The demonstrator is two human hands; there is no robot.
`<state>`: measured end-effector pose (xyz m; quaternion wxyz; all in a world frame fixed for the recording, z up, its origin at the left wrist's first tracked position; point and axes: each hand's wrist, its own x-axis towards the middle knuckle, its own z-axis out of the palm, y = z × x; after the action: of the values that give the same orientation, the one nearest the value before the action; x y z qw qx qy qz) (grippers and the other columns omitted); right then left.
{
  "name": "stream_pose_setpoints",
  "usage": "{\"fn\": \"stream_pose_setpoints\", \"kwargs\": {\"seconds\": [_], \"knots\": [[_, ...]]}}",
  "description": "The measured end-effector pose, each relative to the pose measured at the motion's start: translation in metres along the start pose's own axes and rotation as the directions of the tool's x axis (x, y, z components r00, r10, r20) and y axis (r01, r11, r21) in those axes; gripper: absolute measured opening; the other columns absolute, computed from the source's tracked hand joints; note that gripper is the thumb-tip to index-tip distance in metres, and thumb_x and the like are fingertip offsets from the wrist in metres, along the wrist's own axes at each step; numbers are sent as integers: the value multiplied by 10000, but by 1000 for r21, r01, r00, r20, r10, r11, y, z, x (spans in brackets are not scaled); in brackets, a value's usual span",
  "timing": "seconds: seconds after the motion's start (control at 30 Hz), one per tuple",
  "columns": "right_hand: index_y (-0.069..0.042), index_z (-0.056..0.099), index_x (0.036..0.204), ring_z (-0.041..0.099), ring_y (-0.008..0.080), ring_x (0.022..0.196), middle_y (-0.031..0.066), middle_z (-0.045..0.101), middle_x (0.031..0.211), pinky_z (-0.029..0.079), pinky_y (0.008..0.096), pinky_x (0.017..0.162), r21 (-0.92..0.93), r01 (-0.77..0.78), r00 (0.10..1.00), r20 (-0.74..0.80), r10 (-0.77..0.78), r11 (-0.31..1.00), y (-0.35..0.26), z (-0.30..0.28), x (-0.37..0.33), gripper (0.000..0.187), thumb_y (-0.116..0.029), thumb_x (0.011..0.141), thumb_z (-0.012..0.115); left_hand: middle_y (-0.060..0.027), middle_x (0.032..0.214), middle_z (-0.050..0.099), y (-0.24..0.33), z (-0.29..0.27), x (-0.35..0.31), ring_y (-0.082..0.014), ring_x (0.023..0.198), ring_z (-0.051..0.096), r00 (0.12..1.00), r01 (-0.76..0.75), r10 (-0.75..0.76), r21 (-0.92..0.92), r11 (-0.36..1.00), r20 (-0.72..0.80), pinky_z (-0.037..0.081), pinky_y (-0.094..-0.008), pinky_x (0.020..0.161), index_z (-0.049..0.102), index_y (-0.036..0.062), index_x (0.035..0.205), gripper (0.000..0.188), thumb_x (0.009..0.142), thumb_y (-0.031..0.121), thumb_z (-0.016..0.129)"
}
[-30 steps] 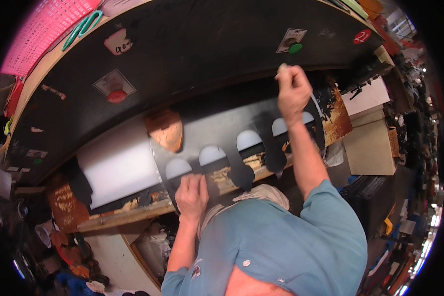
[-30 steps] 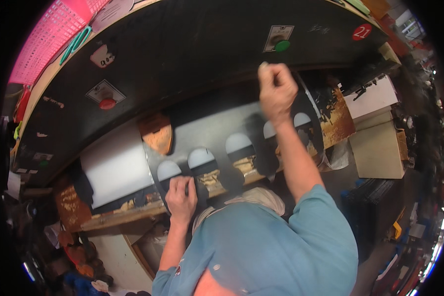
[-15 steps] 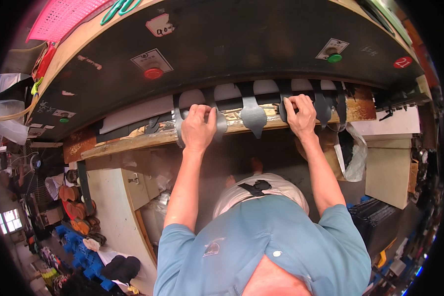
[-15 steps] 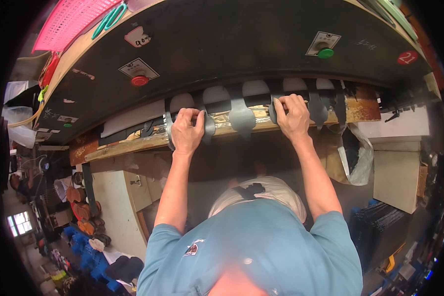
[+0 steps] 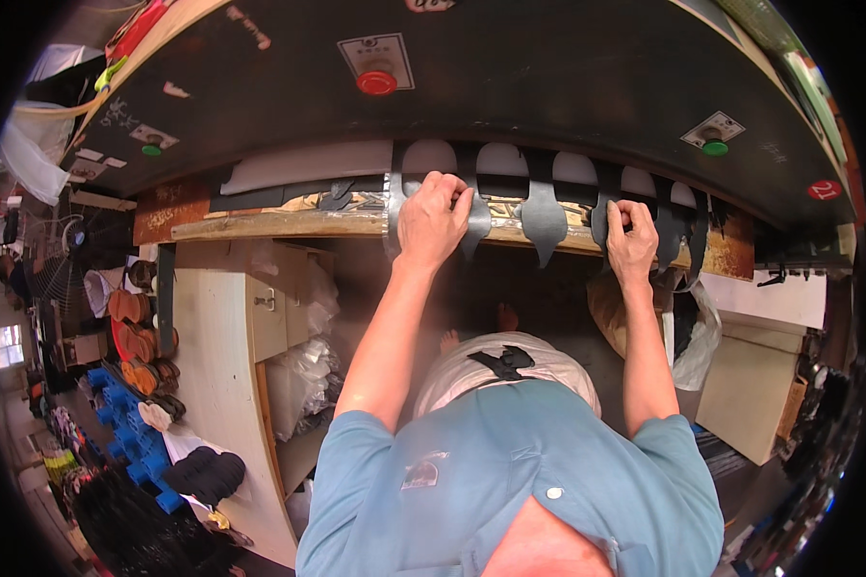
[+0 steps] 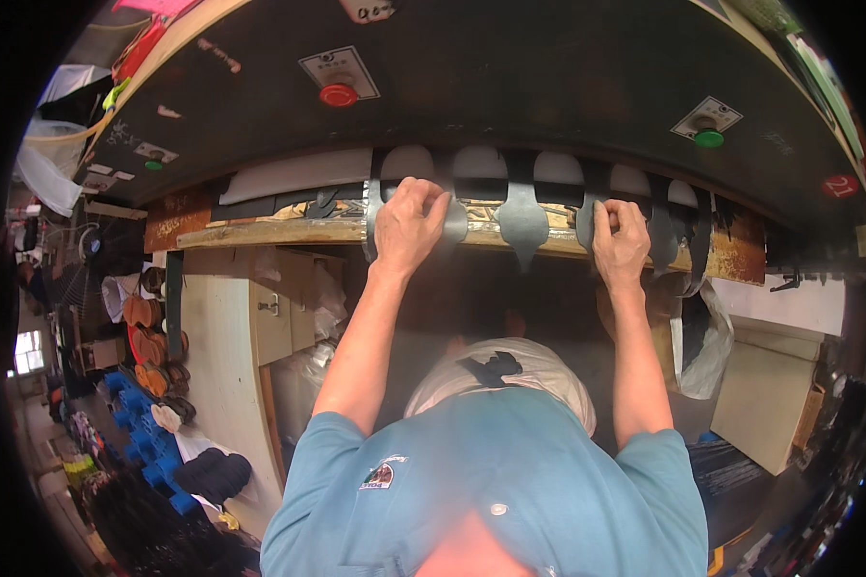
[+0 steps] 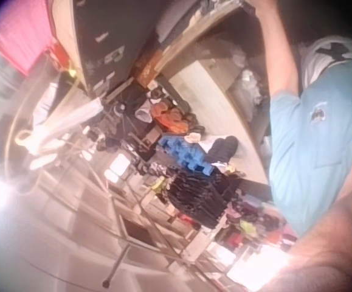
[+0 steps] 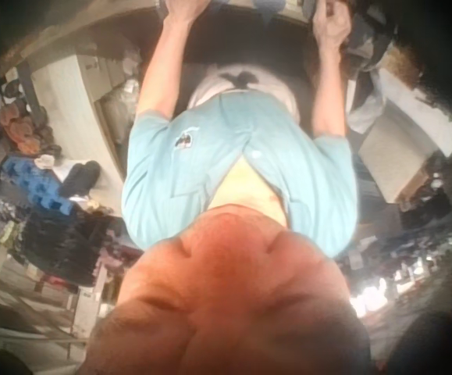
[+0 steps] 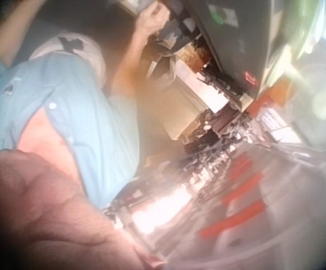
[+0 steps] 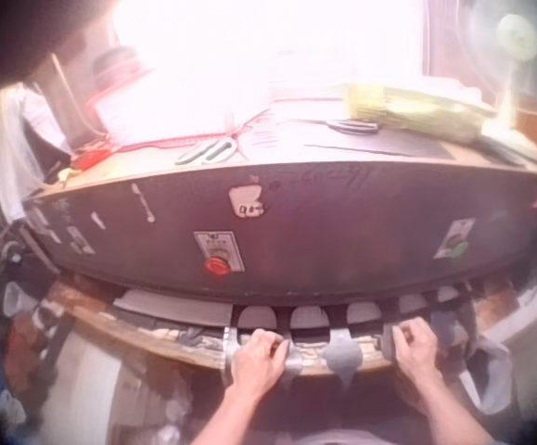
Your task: The person uses a die-cutting machine to press a wooden sole-shaped template into black rubber sheets, then removes the cut soles and stacks them. They repeat this process multiple times, feeding new sheets and removing finished pieces.
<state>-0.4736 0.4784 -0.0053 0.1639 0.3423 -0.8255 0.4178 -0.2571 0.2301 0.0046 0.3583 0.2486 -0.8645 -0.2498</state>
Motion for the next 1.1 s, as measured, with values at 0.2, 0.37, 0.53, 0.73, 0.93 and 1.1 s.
{"fn": "stream_pose_setpoints", "kwargs": {"seconds": [0.2,0.37,0.53,0.73,0.93,1.1], "knots": [[-5,728,982,574,123,726,29,636,829,488,287,705,127,-233,971,75,225,964,6,-17,-21,132,-129,1011,764,-95,898,679,5,-7,-22,-342,768,713,1000,19,-19,-22,1000,10,558,-465,656,705,74,926,115,926,138,801],[-3,715,1019,581,90,797,1,655,893,487,248,741,159,-403,907,-58,416,901,-27,-40,-57,128,-127,1038,739,-108,898,654,13,-25,-76,-362,754,693,998,29,-25,-60,998,53,543,-483,656,694,75,921,109,916,106,798],[-5,707,1107,643,190,971,86,674,1111,534,314,898,282,-100,988,141,62,954,-101,-6,-48,172,-88,971,771,-135,948,694,29,-65,-122,-399,820,710,951,108,-64,-131,986,304,572,-475,716,711,45,971,91,920,81,777],[71,561,1475,572,454,1288,310,531,1477,487,515,1127,172,75,879,454,-147,982,-201,84,-42,871,-368,800,892,-218,1165,736,8,-109,-113,-422,1044,728,990,143,-138,-171,975,37,589,-460,898,725,0,1181,204,986,39,681],[39,540,1524,443,565,1382,439,326,1595,438,585,1158,-47,157,875,470,-117,986,-243,98,-96,965,-342,717,906,-229,1474,637,-6,-104,-138,-495,1429,531,1000,4,-8,126,992,29,410,-573,1196,595,-3,1466,534,938,-69,622],[-37,624,1501,473,426,1488,307,387,1666,420,459,1226,273,-163,870,493,8,948,-228,59,-104,884,-285,702,912,-212,1521,600,-7,-110,-174,-482,1480,484,996,-9,-5,160,987,86,404,-603,1195,627,-19,1388,429,959,-6,637]]}}
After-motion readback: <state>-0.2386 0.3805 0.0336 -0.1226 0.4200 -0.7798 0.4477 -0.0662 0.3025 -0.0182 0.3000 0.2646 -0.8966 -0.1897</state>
